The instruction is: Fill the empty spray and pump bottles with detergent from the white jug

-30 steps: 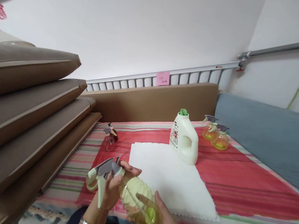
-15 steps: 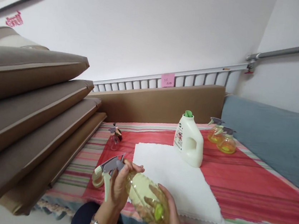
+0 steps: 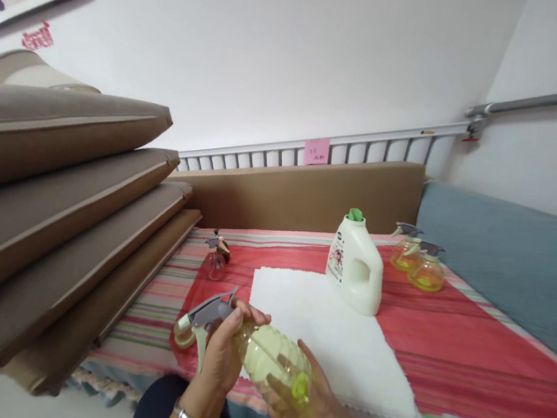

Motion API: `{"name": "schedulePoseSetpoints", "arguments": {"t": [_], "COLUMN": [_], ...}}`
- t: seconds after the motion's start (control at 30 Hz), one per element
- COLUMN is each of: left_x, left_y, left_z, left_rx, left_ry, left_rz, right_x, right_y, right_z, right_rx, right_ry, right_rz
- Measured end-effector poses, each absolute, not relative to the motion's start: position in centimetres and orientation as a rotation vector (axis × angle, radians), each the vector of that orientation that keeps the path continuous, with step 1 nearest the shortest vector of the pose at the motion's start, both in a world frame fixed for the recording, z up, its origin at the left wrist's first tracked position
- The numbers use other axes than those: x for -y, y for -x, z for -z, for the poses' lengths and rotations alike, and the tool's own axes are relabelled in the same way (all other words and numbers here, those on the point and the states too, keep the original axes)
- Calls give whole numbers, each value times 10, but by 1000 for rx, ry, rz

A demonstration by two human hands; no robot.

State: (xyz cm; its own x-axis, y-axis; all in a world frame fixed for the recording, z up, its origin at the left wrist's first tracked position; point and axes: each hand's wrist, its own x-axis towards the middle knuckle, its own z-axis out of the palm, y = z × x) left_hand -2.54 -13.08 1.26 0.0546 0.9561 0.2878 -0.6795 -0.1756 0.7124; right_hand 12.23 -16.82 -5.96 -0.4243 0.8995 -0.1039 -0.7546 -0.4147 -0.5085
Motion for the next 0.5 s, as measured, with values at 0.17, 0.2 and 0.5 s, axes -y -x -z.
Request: {"name": "schedulePoseSetpoints", "arguments": {"t": [0.17,0.2,0.5], "left_x": [130,129,126], "left_y": [25,26,25], "left_z": [-13,-13,-9], "left_rx": [-412,-416,-515], "left_ry": [-887,-887,-853], "left_rz": [-1532,-1548,-1598], "right_x": [174,175,175], "right_y": [-126,-126,-122], "right_z": [57,56,57], "right_rx": [450,494,523], "right_ry": [369,351,435], "right_rz": [-2299,-2230,-2136]}}
